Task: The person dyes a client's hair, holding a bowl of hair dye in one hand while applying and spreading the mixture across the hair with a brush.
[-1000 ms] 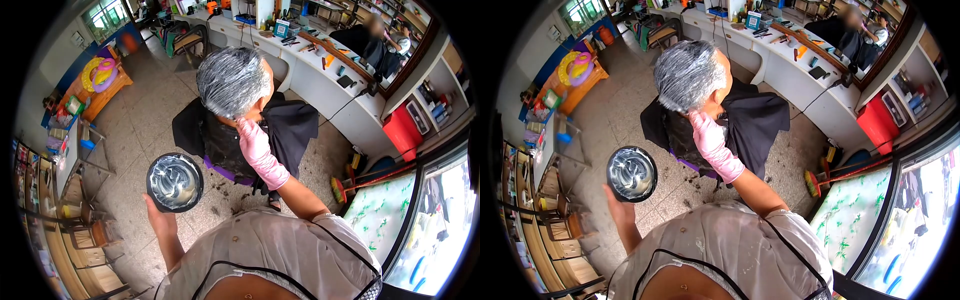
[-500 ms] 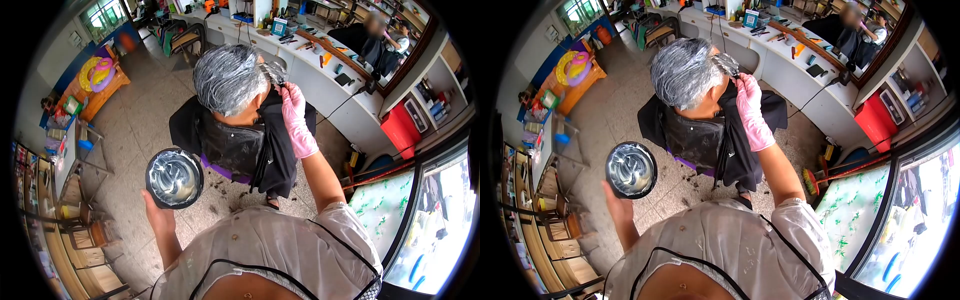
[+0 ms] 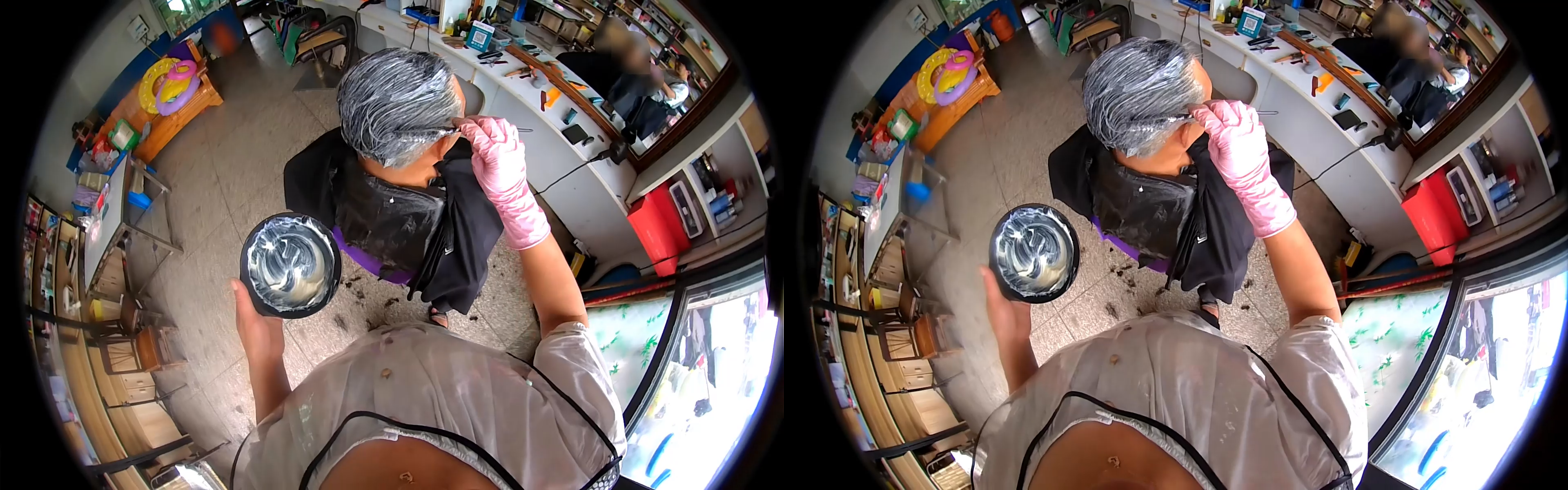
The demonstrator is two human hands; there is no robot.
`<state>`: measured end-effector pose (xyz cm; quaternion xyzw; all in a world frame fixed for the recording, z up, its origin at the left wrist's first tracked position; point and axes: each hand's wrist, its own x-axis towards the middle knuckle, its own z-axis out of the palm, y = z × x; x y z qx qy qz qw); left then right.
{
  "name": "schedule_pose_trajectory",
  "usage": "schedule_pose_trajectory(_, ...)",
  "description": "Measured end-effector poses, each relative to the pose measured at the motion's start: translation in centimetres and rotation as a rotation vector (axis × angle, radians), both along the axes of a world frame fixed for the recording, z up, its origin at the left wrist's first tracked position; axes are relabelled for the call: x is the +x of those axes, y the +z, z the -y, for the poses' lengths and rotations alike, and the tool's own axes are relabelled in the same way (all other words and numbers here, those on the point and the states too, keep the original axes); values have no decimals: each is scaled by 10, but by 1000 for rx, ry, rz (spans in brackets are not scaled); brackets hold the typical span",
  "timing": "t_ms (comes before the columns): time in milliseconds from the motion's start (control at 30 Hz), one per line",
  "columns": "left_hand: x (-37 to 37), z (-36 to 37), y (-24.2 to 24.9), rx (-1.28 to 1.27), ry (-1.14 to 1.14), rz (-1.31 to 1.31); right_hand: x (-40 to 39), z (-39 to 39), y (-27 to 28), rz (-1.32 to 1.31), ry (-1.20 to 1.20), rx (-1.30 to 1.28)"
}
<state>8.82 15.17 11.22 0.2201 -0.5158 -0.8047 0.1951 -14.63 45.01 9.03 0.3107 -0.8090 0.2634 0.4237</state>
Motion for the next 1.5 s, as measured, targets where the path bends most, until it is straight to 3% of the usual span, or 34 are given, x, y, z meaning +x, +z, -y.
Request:
schedule_pose_trajectory(100,0,2,-1,-7,-26,-1,12,2,12,-36,-61,285)
schedule_pose_trajectory(333,1,4,-3,28,-15,-21,32,9,16,-3,-22,511)
schedule_pose_trajectory(467,1,7,-11,27,7,-7,24,4,33,-52,-6,343)
schedule_pose_trajectory(667,3,8,-14,27,32,-23,15,14,7,-14,3,514)
schedule_pose_trajectory(933,5,13,-23,77,76,3,19,18,23,-33,-43,438)
schedule_pose_trajectory(1100,2,8,-25,85,102,-39,12,24,4,33,-21,562)
schedule_pose_trajectory(1200,1,2,-20,93,140,-22,10,9,16,-14,129,521)
schedule_pose_trajectory(1267,-1,-5,-14,93,158,-25,4,-11,34,-144,108,439)
schedule_pose_trajectory(1333,-2,-7,-13,75,171,-38,-23,-37,32,-159,88,210)
schedule_pose_trajectory(1400,-3,-10,-12,68,156,-44,-48,-59,30,-23,182,-39)
schedule_pose_trajectory(1500,-7,-22,-9,63,167,-52,-63,-68,36,51,318,-127)
